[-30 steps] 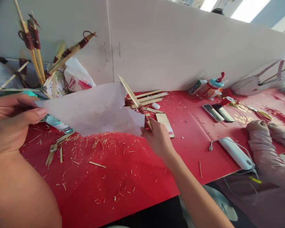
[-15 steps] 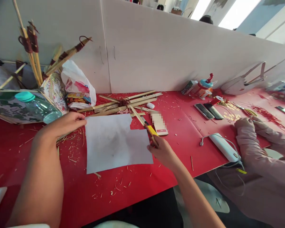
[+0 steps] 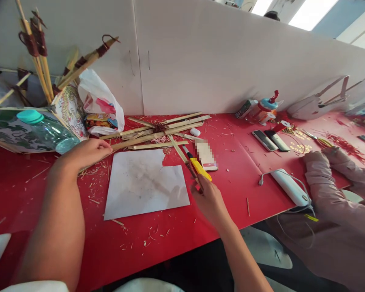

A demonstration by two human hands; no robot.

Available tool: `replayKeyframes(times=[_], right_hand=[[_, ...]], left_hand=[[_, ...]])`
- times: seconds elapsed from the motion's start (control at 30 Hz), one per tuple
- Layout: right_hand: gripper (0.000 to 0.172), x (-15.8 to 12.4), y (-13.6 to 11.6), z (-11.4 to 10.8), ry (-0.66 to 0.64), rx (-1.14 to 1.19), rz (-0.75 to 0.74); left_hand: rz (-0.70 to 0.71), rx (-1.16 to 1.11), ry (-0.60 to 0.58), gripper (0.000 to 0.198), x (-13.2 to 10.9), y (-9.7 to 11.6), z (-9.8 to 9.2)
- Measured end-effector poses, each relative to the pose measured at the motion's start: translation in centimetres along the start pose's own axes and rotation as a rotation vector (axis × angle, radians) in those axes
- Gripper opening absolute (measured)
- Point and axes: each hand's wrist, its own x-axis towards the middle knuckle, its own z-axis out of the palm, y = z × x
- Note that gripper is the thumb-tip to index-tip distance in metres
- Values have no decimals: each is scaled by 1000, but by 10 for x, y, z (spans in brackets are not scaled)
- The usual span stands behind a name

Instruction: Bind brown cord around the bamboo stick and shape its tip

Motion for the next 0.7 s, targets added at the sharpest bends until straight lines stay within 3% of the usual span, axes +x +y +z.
replayKeyframes(times=[0.23,0.43,0.7], right_hand=[[34,-34,-22,7,-194,74,99],[28,-40,-38,16,-256,7,65],[28,-40,-44,23,-253,-7,64]], left_hand=[[220,-131,-55,33,-11,31,6],[395,-251,-235,33,-29,71,15],[472,-378,-283,29,-38,79,9]])
